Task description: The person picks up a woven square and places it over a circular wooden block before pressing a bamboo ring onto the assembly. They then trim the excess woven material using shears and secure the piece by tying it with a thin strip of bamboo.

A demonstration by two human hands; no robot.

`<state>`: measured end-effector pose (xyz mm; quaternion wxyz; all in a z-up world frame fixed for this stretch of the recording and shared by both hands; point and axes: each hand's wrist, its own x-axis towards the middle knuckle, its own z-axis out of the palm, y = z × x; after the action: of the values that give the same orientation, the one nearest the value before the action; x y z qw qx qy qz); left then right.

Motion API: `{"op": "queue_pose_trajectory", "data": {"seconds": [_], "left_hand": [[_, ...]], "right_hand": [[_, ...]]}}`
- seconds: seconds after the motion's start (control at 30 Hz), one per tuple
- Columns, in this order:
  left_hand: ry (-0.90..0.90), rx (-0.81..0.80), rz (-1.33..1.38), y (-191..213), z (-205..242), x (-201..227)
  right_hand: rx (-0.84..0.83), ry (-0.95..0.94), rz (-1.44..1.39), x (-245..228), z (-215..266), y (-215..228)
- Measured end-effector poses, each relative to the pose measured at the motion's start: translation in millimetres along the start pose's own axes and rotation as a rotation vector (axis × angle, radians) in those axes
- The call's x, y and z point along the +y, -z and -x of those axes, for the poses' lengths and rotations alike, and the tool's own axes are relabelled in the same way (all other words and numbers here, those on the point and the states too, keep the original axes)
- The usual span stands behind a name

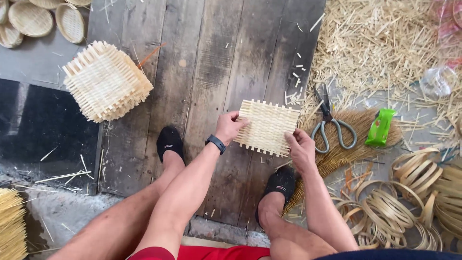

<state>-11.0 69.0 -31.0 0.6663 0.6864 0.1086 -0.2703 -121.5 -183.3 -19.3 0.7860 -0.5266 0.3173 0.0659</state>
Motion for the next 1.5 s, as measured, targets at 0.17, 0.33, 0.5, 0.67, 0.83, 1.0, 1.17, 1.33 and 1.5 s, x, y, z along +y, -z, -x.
{"op": "queue_pose_trajectory", "data": {"seconds": [0.17, 0.33, 0.5, 0.67, 0.83, 1.0, 1.17, 1.33, 1.5], "left_hand": [[0.015, 0.024, -0.032, -4, 7, 14], [-0.011, 0.107, -0.117, -13, 12, 28], [-0.049, 0.247, -0.105, -25, 27, 36], [0.305, 0.168, 0.296, -51, 84, 7], [0.363, 0.264, 0.512, -78, 79, -26], [0.403, 0.252, 0.564, -74, 81, -19], [0.463, 0.253, 0.582, -75, 83, -10], [0.478, 0.265, 0.457, -77, 93, 0], [0.483, -0.005, -0.059, -92, 130, 18]], "right_hand": [[0.084, 0.079, 0.108, -8, 8, -13], [0.130, 0.128, 0.151, -8, 5, -14], [0.177, 0.129, 0.134, 3, 6, -15], [0.243, 0.188, 0.236, 14, 2, -13], [0.290, 0.220, 0.372, 20, 2, -11], [0.284, 0.189, 0.176, 1, 14, 5], [0.827, 0.559, 0.656, -55, 58, 140], [1.078, -0.211, 1.375, -98, 111, 263], [0.744, 0.133, 1.244, -116, 155, 264]]}}
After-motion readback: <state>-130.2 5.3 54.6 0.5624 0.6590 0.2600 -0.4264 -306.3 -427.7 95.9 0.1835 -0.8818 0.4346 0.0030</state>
